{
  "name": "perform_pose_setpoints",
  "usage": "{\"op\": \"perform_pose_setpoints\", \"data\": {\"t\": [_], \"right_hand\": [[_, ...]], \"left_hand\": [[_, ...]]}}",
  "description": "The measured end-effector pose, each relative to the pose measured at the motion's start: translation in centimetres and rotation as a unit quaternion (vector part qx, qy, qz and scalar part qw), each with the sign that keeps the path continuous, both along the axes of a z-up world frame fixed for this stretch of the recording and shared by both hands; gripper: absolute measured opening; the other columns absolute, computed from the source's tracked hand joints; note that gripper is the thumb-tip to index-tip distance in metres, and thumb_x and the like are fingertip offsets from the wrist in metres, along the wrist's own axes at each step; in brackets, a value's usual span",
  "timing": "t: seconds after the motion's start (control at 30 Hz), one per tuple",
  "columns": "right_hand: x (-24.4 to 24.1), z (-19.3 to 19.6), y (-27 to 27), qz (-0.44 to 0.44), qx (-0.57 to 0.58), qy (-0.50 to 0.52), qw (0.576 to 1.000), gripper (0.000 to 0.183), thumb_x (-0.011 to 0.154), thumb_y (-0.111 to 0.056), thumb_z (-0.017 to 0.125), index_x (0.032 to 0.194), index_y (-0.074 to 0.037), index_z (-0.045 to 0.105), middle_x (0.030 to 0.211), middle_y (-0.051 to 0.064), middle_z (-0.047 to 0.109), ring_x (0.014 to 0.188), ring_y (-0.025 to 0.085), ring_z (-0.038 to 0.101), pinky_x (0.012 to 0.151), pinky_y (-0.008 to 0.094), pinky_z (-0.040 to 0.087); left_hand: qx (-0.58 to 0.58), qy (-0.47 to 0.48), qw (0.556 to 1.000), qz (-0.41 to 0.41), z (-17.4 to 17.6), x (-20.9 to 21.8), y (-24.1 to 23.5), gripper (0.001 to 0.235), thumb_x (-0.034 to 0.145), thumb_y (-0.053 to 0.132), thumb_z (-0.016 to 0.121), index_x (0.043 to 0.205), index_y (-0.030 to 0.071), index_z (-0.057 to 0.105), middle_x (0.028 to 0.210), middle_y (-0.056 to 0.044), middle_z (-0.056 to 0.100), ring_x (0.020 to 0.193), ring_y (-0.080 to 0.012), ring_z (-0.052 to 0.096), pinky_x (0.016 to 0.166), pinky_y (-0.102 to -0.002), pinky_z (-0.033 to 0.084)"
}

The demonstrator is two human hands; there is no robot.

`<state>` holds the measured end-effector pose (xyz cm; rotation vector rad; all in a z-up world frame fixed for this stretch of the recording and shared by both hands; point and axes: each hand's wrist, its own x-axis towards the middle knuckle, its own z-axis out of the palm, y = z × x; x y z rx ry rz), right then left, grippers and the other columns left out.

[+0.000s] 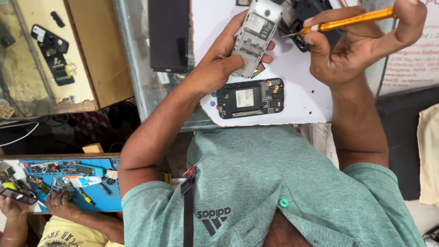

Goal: The person disassembles a mobile phone, removes the back cover and battery, and uses a screwdriver to detach the motherboard and screen assembly. The person then inspects the motherboard and places components on the workbench.

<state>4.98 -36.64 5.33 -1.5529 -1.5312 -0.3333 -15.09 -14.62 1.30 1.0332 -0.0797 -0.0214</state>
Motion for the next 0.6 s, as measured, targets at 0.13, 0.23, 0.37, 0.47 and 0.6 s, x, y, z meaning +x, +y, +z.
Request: {"op": "perform_pose_setpoints", "data": {"t": [0.13,0.23,0.37,0.47,0.6], "right_hand": [[-0.4,0.5,0.9,0.007,0.018,-0.012,1.0,0.098,0.103,-0.006,0.068,0.151,-0.018,-0.017,0.122,0.035,0.07,0.074,0.034,0.081,0.058,0.028,0.056],[-0.6,1.1,1.3,0.016,0.02,-0.001,1.0,0.098,0.102,-0.002,0.069,0.15,-0.019,-0.015,0.106,0.029,0.076,0.073,0.034,0.08,0.054,0.029,0.055],[-0.5,1.3,1.3,0.012,0.023,-0.009,1.0,0.098,0.1,-0.002,0.068,0.151,-0.016,-0.014,0.095,0.029,0.077,0.07,0.032,0.078,0.052,0.027,0.054],[-0.5,1.0,1.0,0.006,0.022,-0.012,1.0,0.099,0.099,-0.002,0.07,0.152,-0.015,-0.012,0.104,0.031,0.075,0.072,0.033,0.08,0.054,0.027,0.058],[-0.6,0.4,0.8,0.002,0.033,-0.018,0.999,0.101,0.098,-0.004,0.072,0.152,-0.015,-0.012,0.11,0.035,0.072,0.078,0.033,0.083,0.058,0.028,0.064]], "left_hand": [[0.011,0.002,1.0,-0.009,0.3,-0.2,0.0,0.085,0.091,-0.019,0.034,0.166,0.017,0.014,0.148,-0.022,0.061,0.136,-0.0286,0.067,0.117,-0.039,0.058],[0.021,-0.009,1.0,-0.011,0.5,-0.1,0.0,0.085,0.092,-0.019,0.035,0.166,0.018,0.016,0.148,-0.022,0.06,0.137,-0.0285,0.067,0.115,-0.039,0.06],[0.002,0.028,0.999,-0.019,0.9,0.1,-0.2,0.074,0.1,-0.015,0.04,0.163,0.016,0.02,0.148,-0.022,0.062,0.132,-0.0299,0.07,0.109,-0.042,0.064],[-0.018,0.048,0.998,-0.02,1.0,0.0,-0.2,0.065,0.103,-0.011,0.043,0.158,0.015,0.022,0.145,-0.023,0.064,0.13,-0.031,0.071,0.107,-0.044,0.065],[-0.046,0.033,0.998,-0.013,0.9,-0.1,-0.2,0.065,0.104,-0.008,0.045,0.159,0.017,0.022,0.142,-0.024,0.064,0.131,-0.0304,0.069,0.11,-0.044,0.062]]}}
